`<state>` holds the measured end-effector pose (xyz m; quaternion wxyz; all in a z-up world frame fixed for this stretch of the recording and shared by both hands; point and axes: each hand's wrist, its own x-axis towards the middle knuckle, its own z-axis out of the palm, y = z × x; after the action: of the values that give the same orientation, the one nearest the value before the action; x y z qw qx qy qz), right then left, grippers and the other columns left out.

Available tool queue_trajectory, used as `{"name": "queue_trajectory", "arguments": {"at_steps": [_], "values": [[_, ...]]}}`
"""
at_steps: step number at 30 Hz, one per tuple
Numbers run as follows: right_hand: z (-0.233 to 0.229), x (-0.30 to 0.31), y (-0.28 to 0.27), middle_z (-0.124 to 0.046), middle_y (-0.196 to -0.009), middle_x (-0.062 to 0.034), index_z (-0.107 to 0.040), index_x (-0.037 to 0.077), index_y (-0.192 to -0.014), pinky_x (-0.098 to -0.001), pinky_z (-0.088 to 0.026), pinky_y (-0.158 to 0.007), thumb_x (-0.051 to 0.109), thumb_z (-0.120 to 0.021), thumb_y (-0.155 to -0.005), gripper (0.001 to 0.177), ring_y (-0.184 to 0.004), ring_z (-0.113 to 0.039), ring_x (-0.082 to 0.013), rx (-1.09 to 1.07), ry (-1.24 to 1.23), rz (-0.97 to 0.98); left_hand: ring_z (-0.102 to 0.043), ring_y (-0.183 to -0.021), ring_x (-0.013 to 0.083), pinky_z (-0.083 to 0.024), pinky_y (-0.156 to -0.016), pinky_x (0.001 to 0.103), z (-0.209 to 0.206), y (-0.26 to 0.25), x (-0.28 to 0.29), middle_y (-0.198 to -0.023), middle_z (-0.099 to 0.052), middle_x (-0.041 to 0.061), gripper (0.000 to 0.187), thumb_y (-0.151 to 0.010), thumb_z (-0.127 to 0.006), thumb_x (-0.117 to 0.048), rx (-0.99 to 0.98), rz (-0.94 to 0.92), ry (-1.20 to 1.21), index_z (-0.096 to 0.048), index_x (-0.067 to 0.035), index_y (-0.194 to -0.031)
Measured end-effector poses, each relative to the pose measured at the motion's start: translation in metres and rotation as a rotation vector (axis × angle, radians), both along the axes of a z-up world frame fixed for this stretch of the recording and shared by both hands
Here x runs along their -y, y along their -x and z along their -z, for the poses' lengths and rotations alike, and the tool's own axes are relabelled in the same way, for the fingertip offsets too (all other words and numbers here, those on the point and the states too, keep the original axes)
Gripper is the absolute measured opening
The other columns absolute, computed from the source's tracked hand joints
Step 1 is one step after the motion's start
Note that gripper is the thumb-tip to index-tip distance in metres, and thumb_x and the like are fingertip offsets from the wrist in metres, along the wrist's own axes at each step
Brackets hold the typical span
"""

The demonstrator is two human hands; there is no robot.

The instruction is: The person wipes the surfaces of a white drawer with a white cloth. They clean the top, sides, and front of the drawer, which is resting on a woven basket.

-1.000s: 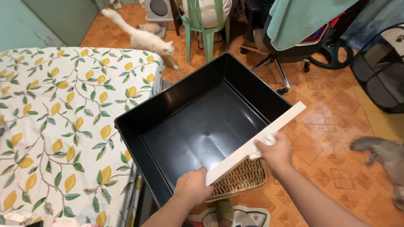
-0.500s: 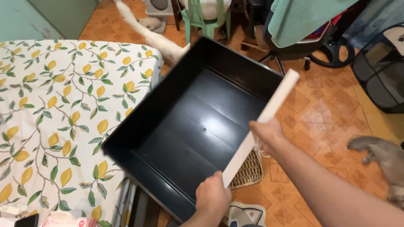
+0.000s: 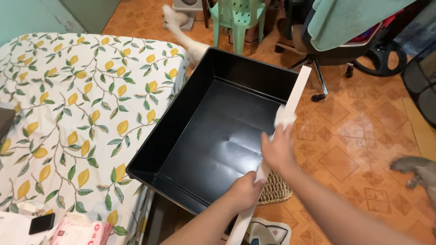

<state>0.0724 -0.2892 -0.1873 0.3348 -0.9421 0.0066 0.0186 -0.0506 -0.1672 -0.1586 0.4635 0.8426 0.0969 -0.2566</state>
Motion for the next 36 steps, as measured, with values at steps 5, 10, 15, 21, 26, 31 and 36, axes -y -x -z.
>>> {"name": "queue_trajectory", "arguments": {"at_steps": [5,10,15,21,26,31,36], "values": [[-0.001,0.024,0.089,-0.031,-0.159,-0.0326,-0.056,-0.002,-0.138,-0.0434,-0.040,-0.113,0.000,-0.057,-0.085,0.053,-0.140,-0.041,-0.0462,0.098,-0.101,-0.252,-0.069,-0.085,0.0235,-0.054,-0.078,0.039,0.027,0.009,-0.015,-0.097,-0.074,0.014,0.037,-0.098,-0.060,-0.038,-0.155,-0.160,0.204,-0.069,-0.006,-0.113],[-0.018,0.032,0.086,-0.062,-0.135,-0.0185,-0.074,0.012,-0.120,-0.0361,-0.056,-0.100,0.013,-0.066,-0.087,0.035,-0.118,-0.070,-0.0300,-0.190,-0.132,-0.089,-0.071,-0.080,0.0251,-0.056,-0.075,0.039,0.033,0.028,-0.026,-0.091,-0.075,0.015,0.037,-0.098,-0.062,-0.036,0.026,-0.048,0.214,-0.069,-0.003,-0.111],[-0.025,0.042,0.010,-0.076,-0.094,-0.0173,-0.075,0.006,-0.101,-0.0393,-0.059,-0.079,0.014,-0.082,-0.074,0.028,-0.086,-0.076,-0.0278,-0.080,-0.108,-0.109,-0.074,-0.091,0.0324,-0.057,-0.083,0.041,0.015,0.044,-0.033,-0.098,-0.075,0.019,0.037,-0.096,-0.065,-0.037,0.020,0.006,0.033,-0.069,-0.004,-0.113],[-0.031,0.030,0.031,-0.077,-0.084,-0.0148,-0.073,0.006,-0.081,-0.0381,-0.060,-0.076,0.015,-0.086,-0.071,0.019,-0.080,-0.077,-0.0268,-0.244,-0.023,-0.154,-0.073,-0.096,0.0315,-0.057,-0.087,0.041,-0.012,0.020,-0.030,-0.105,-0.075,0.016,0.050,-0.086,-0.073,-0.024,0.057,0.080,0.014,-0.059,-0.008,-0.131],[-0.043,0.019,0.051,-0.070,-0.092,-0.0154,-0.074,0.003,-0.073,-0.0412,-0.057,-0.079,0.013,-0.090,-0.066,0.020,-0.090,-0.070,-0.0310,-0.181,0.020,-0.198,-0.074,-0.096,0.0270,-0.058,-0.085,0.037,-0.015,-0.001,-0.033,-0.106,-0.074,0.013,0.057,-0.080,-0.079,-0.019,0.000,0.199,-0.021,-0.061,-0.007,-0.133],[-0.041,0.033,0.027,-0.073,-0.094,-0.0145,-0.071,0.006,-0.088,-0.0410,-0.057,-0.083,0.012,-0.085,-0.071,0.024,-0.092,-0.072,-0.0308,-0.179,-0.020,-0.132,-0.075,-0.097,0.0267,-0.059,-0.087,0.037,-0.017,-0.003,-0.029,-0.106,-0.076,0.013,0.057,-0.080,-0.079,-0.018,-0.041,0.207,-0.024,-0.061,-0.008,-0.133],[-0.029,0.016,0.061,-0.072,-0.091,-0.0142,-0.065,0.007,-0.096,-0.0418,-0.058,-0.080,0.012,-0.088,-0.066,0.039,-0.090,-0.072,-0.0307,-0.286,-0.034,-0.172,-0.071,-0.102,0.0331,-0.056,-0.089,0.041,-0.029,-0.008,-0.026,-0.109,-0.074,0.017,0.048,-0.080,-0.083,-0.021,-0.002,0.263,-0.174,-0.066,-0.006,-0.123]]}}
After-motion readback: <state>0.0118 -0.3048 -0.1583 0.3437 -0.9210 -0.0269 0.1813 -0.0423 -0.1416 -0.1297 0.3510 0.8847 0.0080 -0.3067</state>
